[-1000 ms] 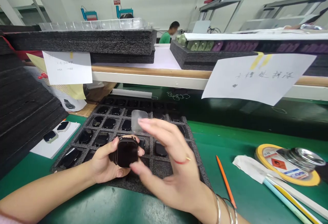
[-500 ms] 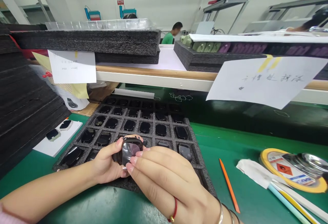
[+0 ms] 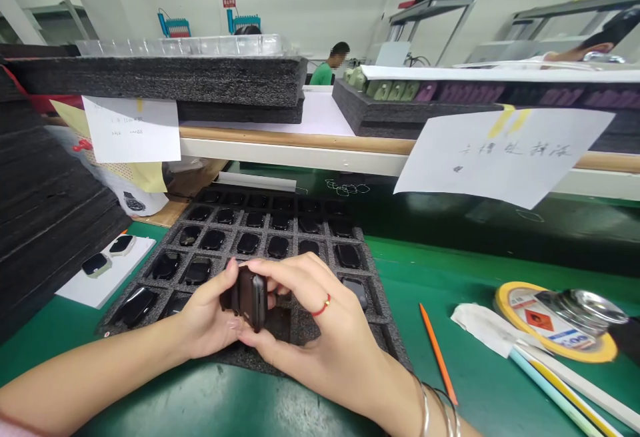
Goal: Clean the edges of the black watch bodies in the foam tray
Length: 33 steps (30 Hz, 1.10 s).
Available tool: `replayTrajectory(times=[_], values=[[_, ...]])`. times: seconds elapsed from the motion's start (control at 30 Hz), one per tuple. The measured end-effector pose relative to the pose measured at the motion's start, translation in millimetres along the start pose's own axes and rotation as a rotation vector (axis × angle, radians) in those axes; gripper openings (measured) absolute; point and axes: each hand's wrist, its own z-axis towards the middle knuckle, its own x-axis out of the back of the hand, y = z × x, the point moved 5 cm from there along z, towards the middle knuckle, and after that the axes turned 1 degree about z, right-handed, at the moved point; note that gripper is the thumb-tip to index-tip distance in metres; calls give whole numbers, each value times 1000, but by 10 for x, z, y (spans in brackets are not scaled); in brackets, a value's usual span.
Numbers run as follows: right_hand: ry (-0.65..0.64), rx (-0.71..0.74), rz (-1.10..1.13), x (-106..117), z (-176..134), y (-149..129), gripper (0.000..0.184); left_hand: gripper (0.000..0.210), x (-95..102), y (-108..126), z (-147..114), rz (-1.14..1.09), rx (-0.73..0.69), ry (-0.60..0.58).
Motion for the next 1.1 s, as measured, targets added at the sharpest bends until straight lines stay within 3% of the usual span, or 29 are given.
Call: replayTrajectory(times=[0.17, 0.37, 0.5, 0.63, 0.73, 0.8, 0.87, 1.0, 1.1], values=[[18, 38, -40, 49, 33, 8, 50, 51, -76, 3, -1, -12, 56, -240], [-15, 77, -57, 24, 43, -19, 51, 46, -101, 10, -5, -7, 22, -304], [-84, 103, -85, 2, 51, -62, 54, 50, -73, -13, -1, 39, 25, -216], [-73, 101, -170, 132, 8, -38, 48, 53, 21, -44, 10, 51, 39, 6], [-60, 1, -235, 339, -146, 112, 46, 45, 134, -66, 18, -4, 57, 214], [-111, -112, -292, 470, -344, 268, 42, 38, 184, -76, 18, -20, 66, 284], [-186, -223, -331, 578, -601, 420, 38, 34, 200, -68, 15, -7, 45, 284], [-398, -386, -356, 685, -1073, 591, 43, 40, 162, -60, 4, 49, -1, 175], [-421, -435, -351, 724, -1130, 552, 49, 41, 146, -79, 4, 65, -4, 161]])
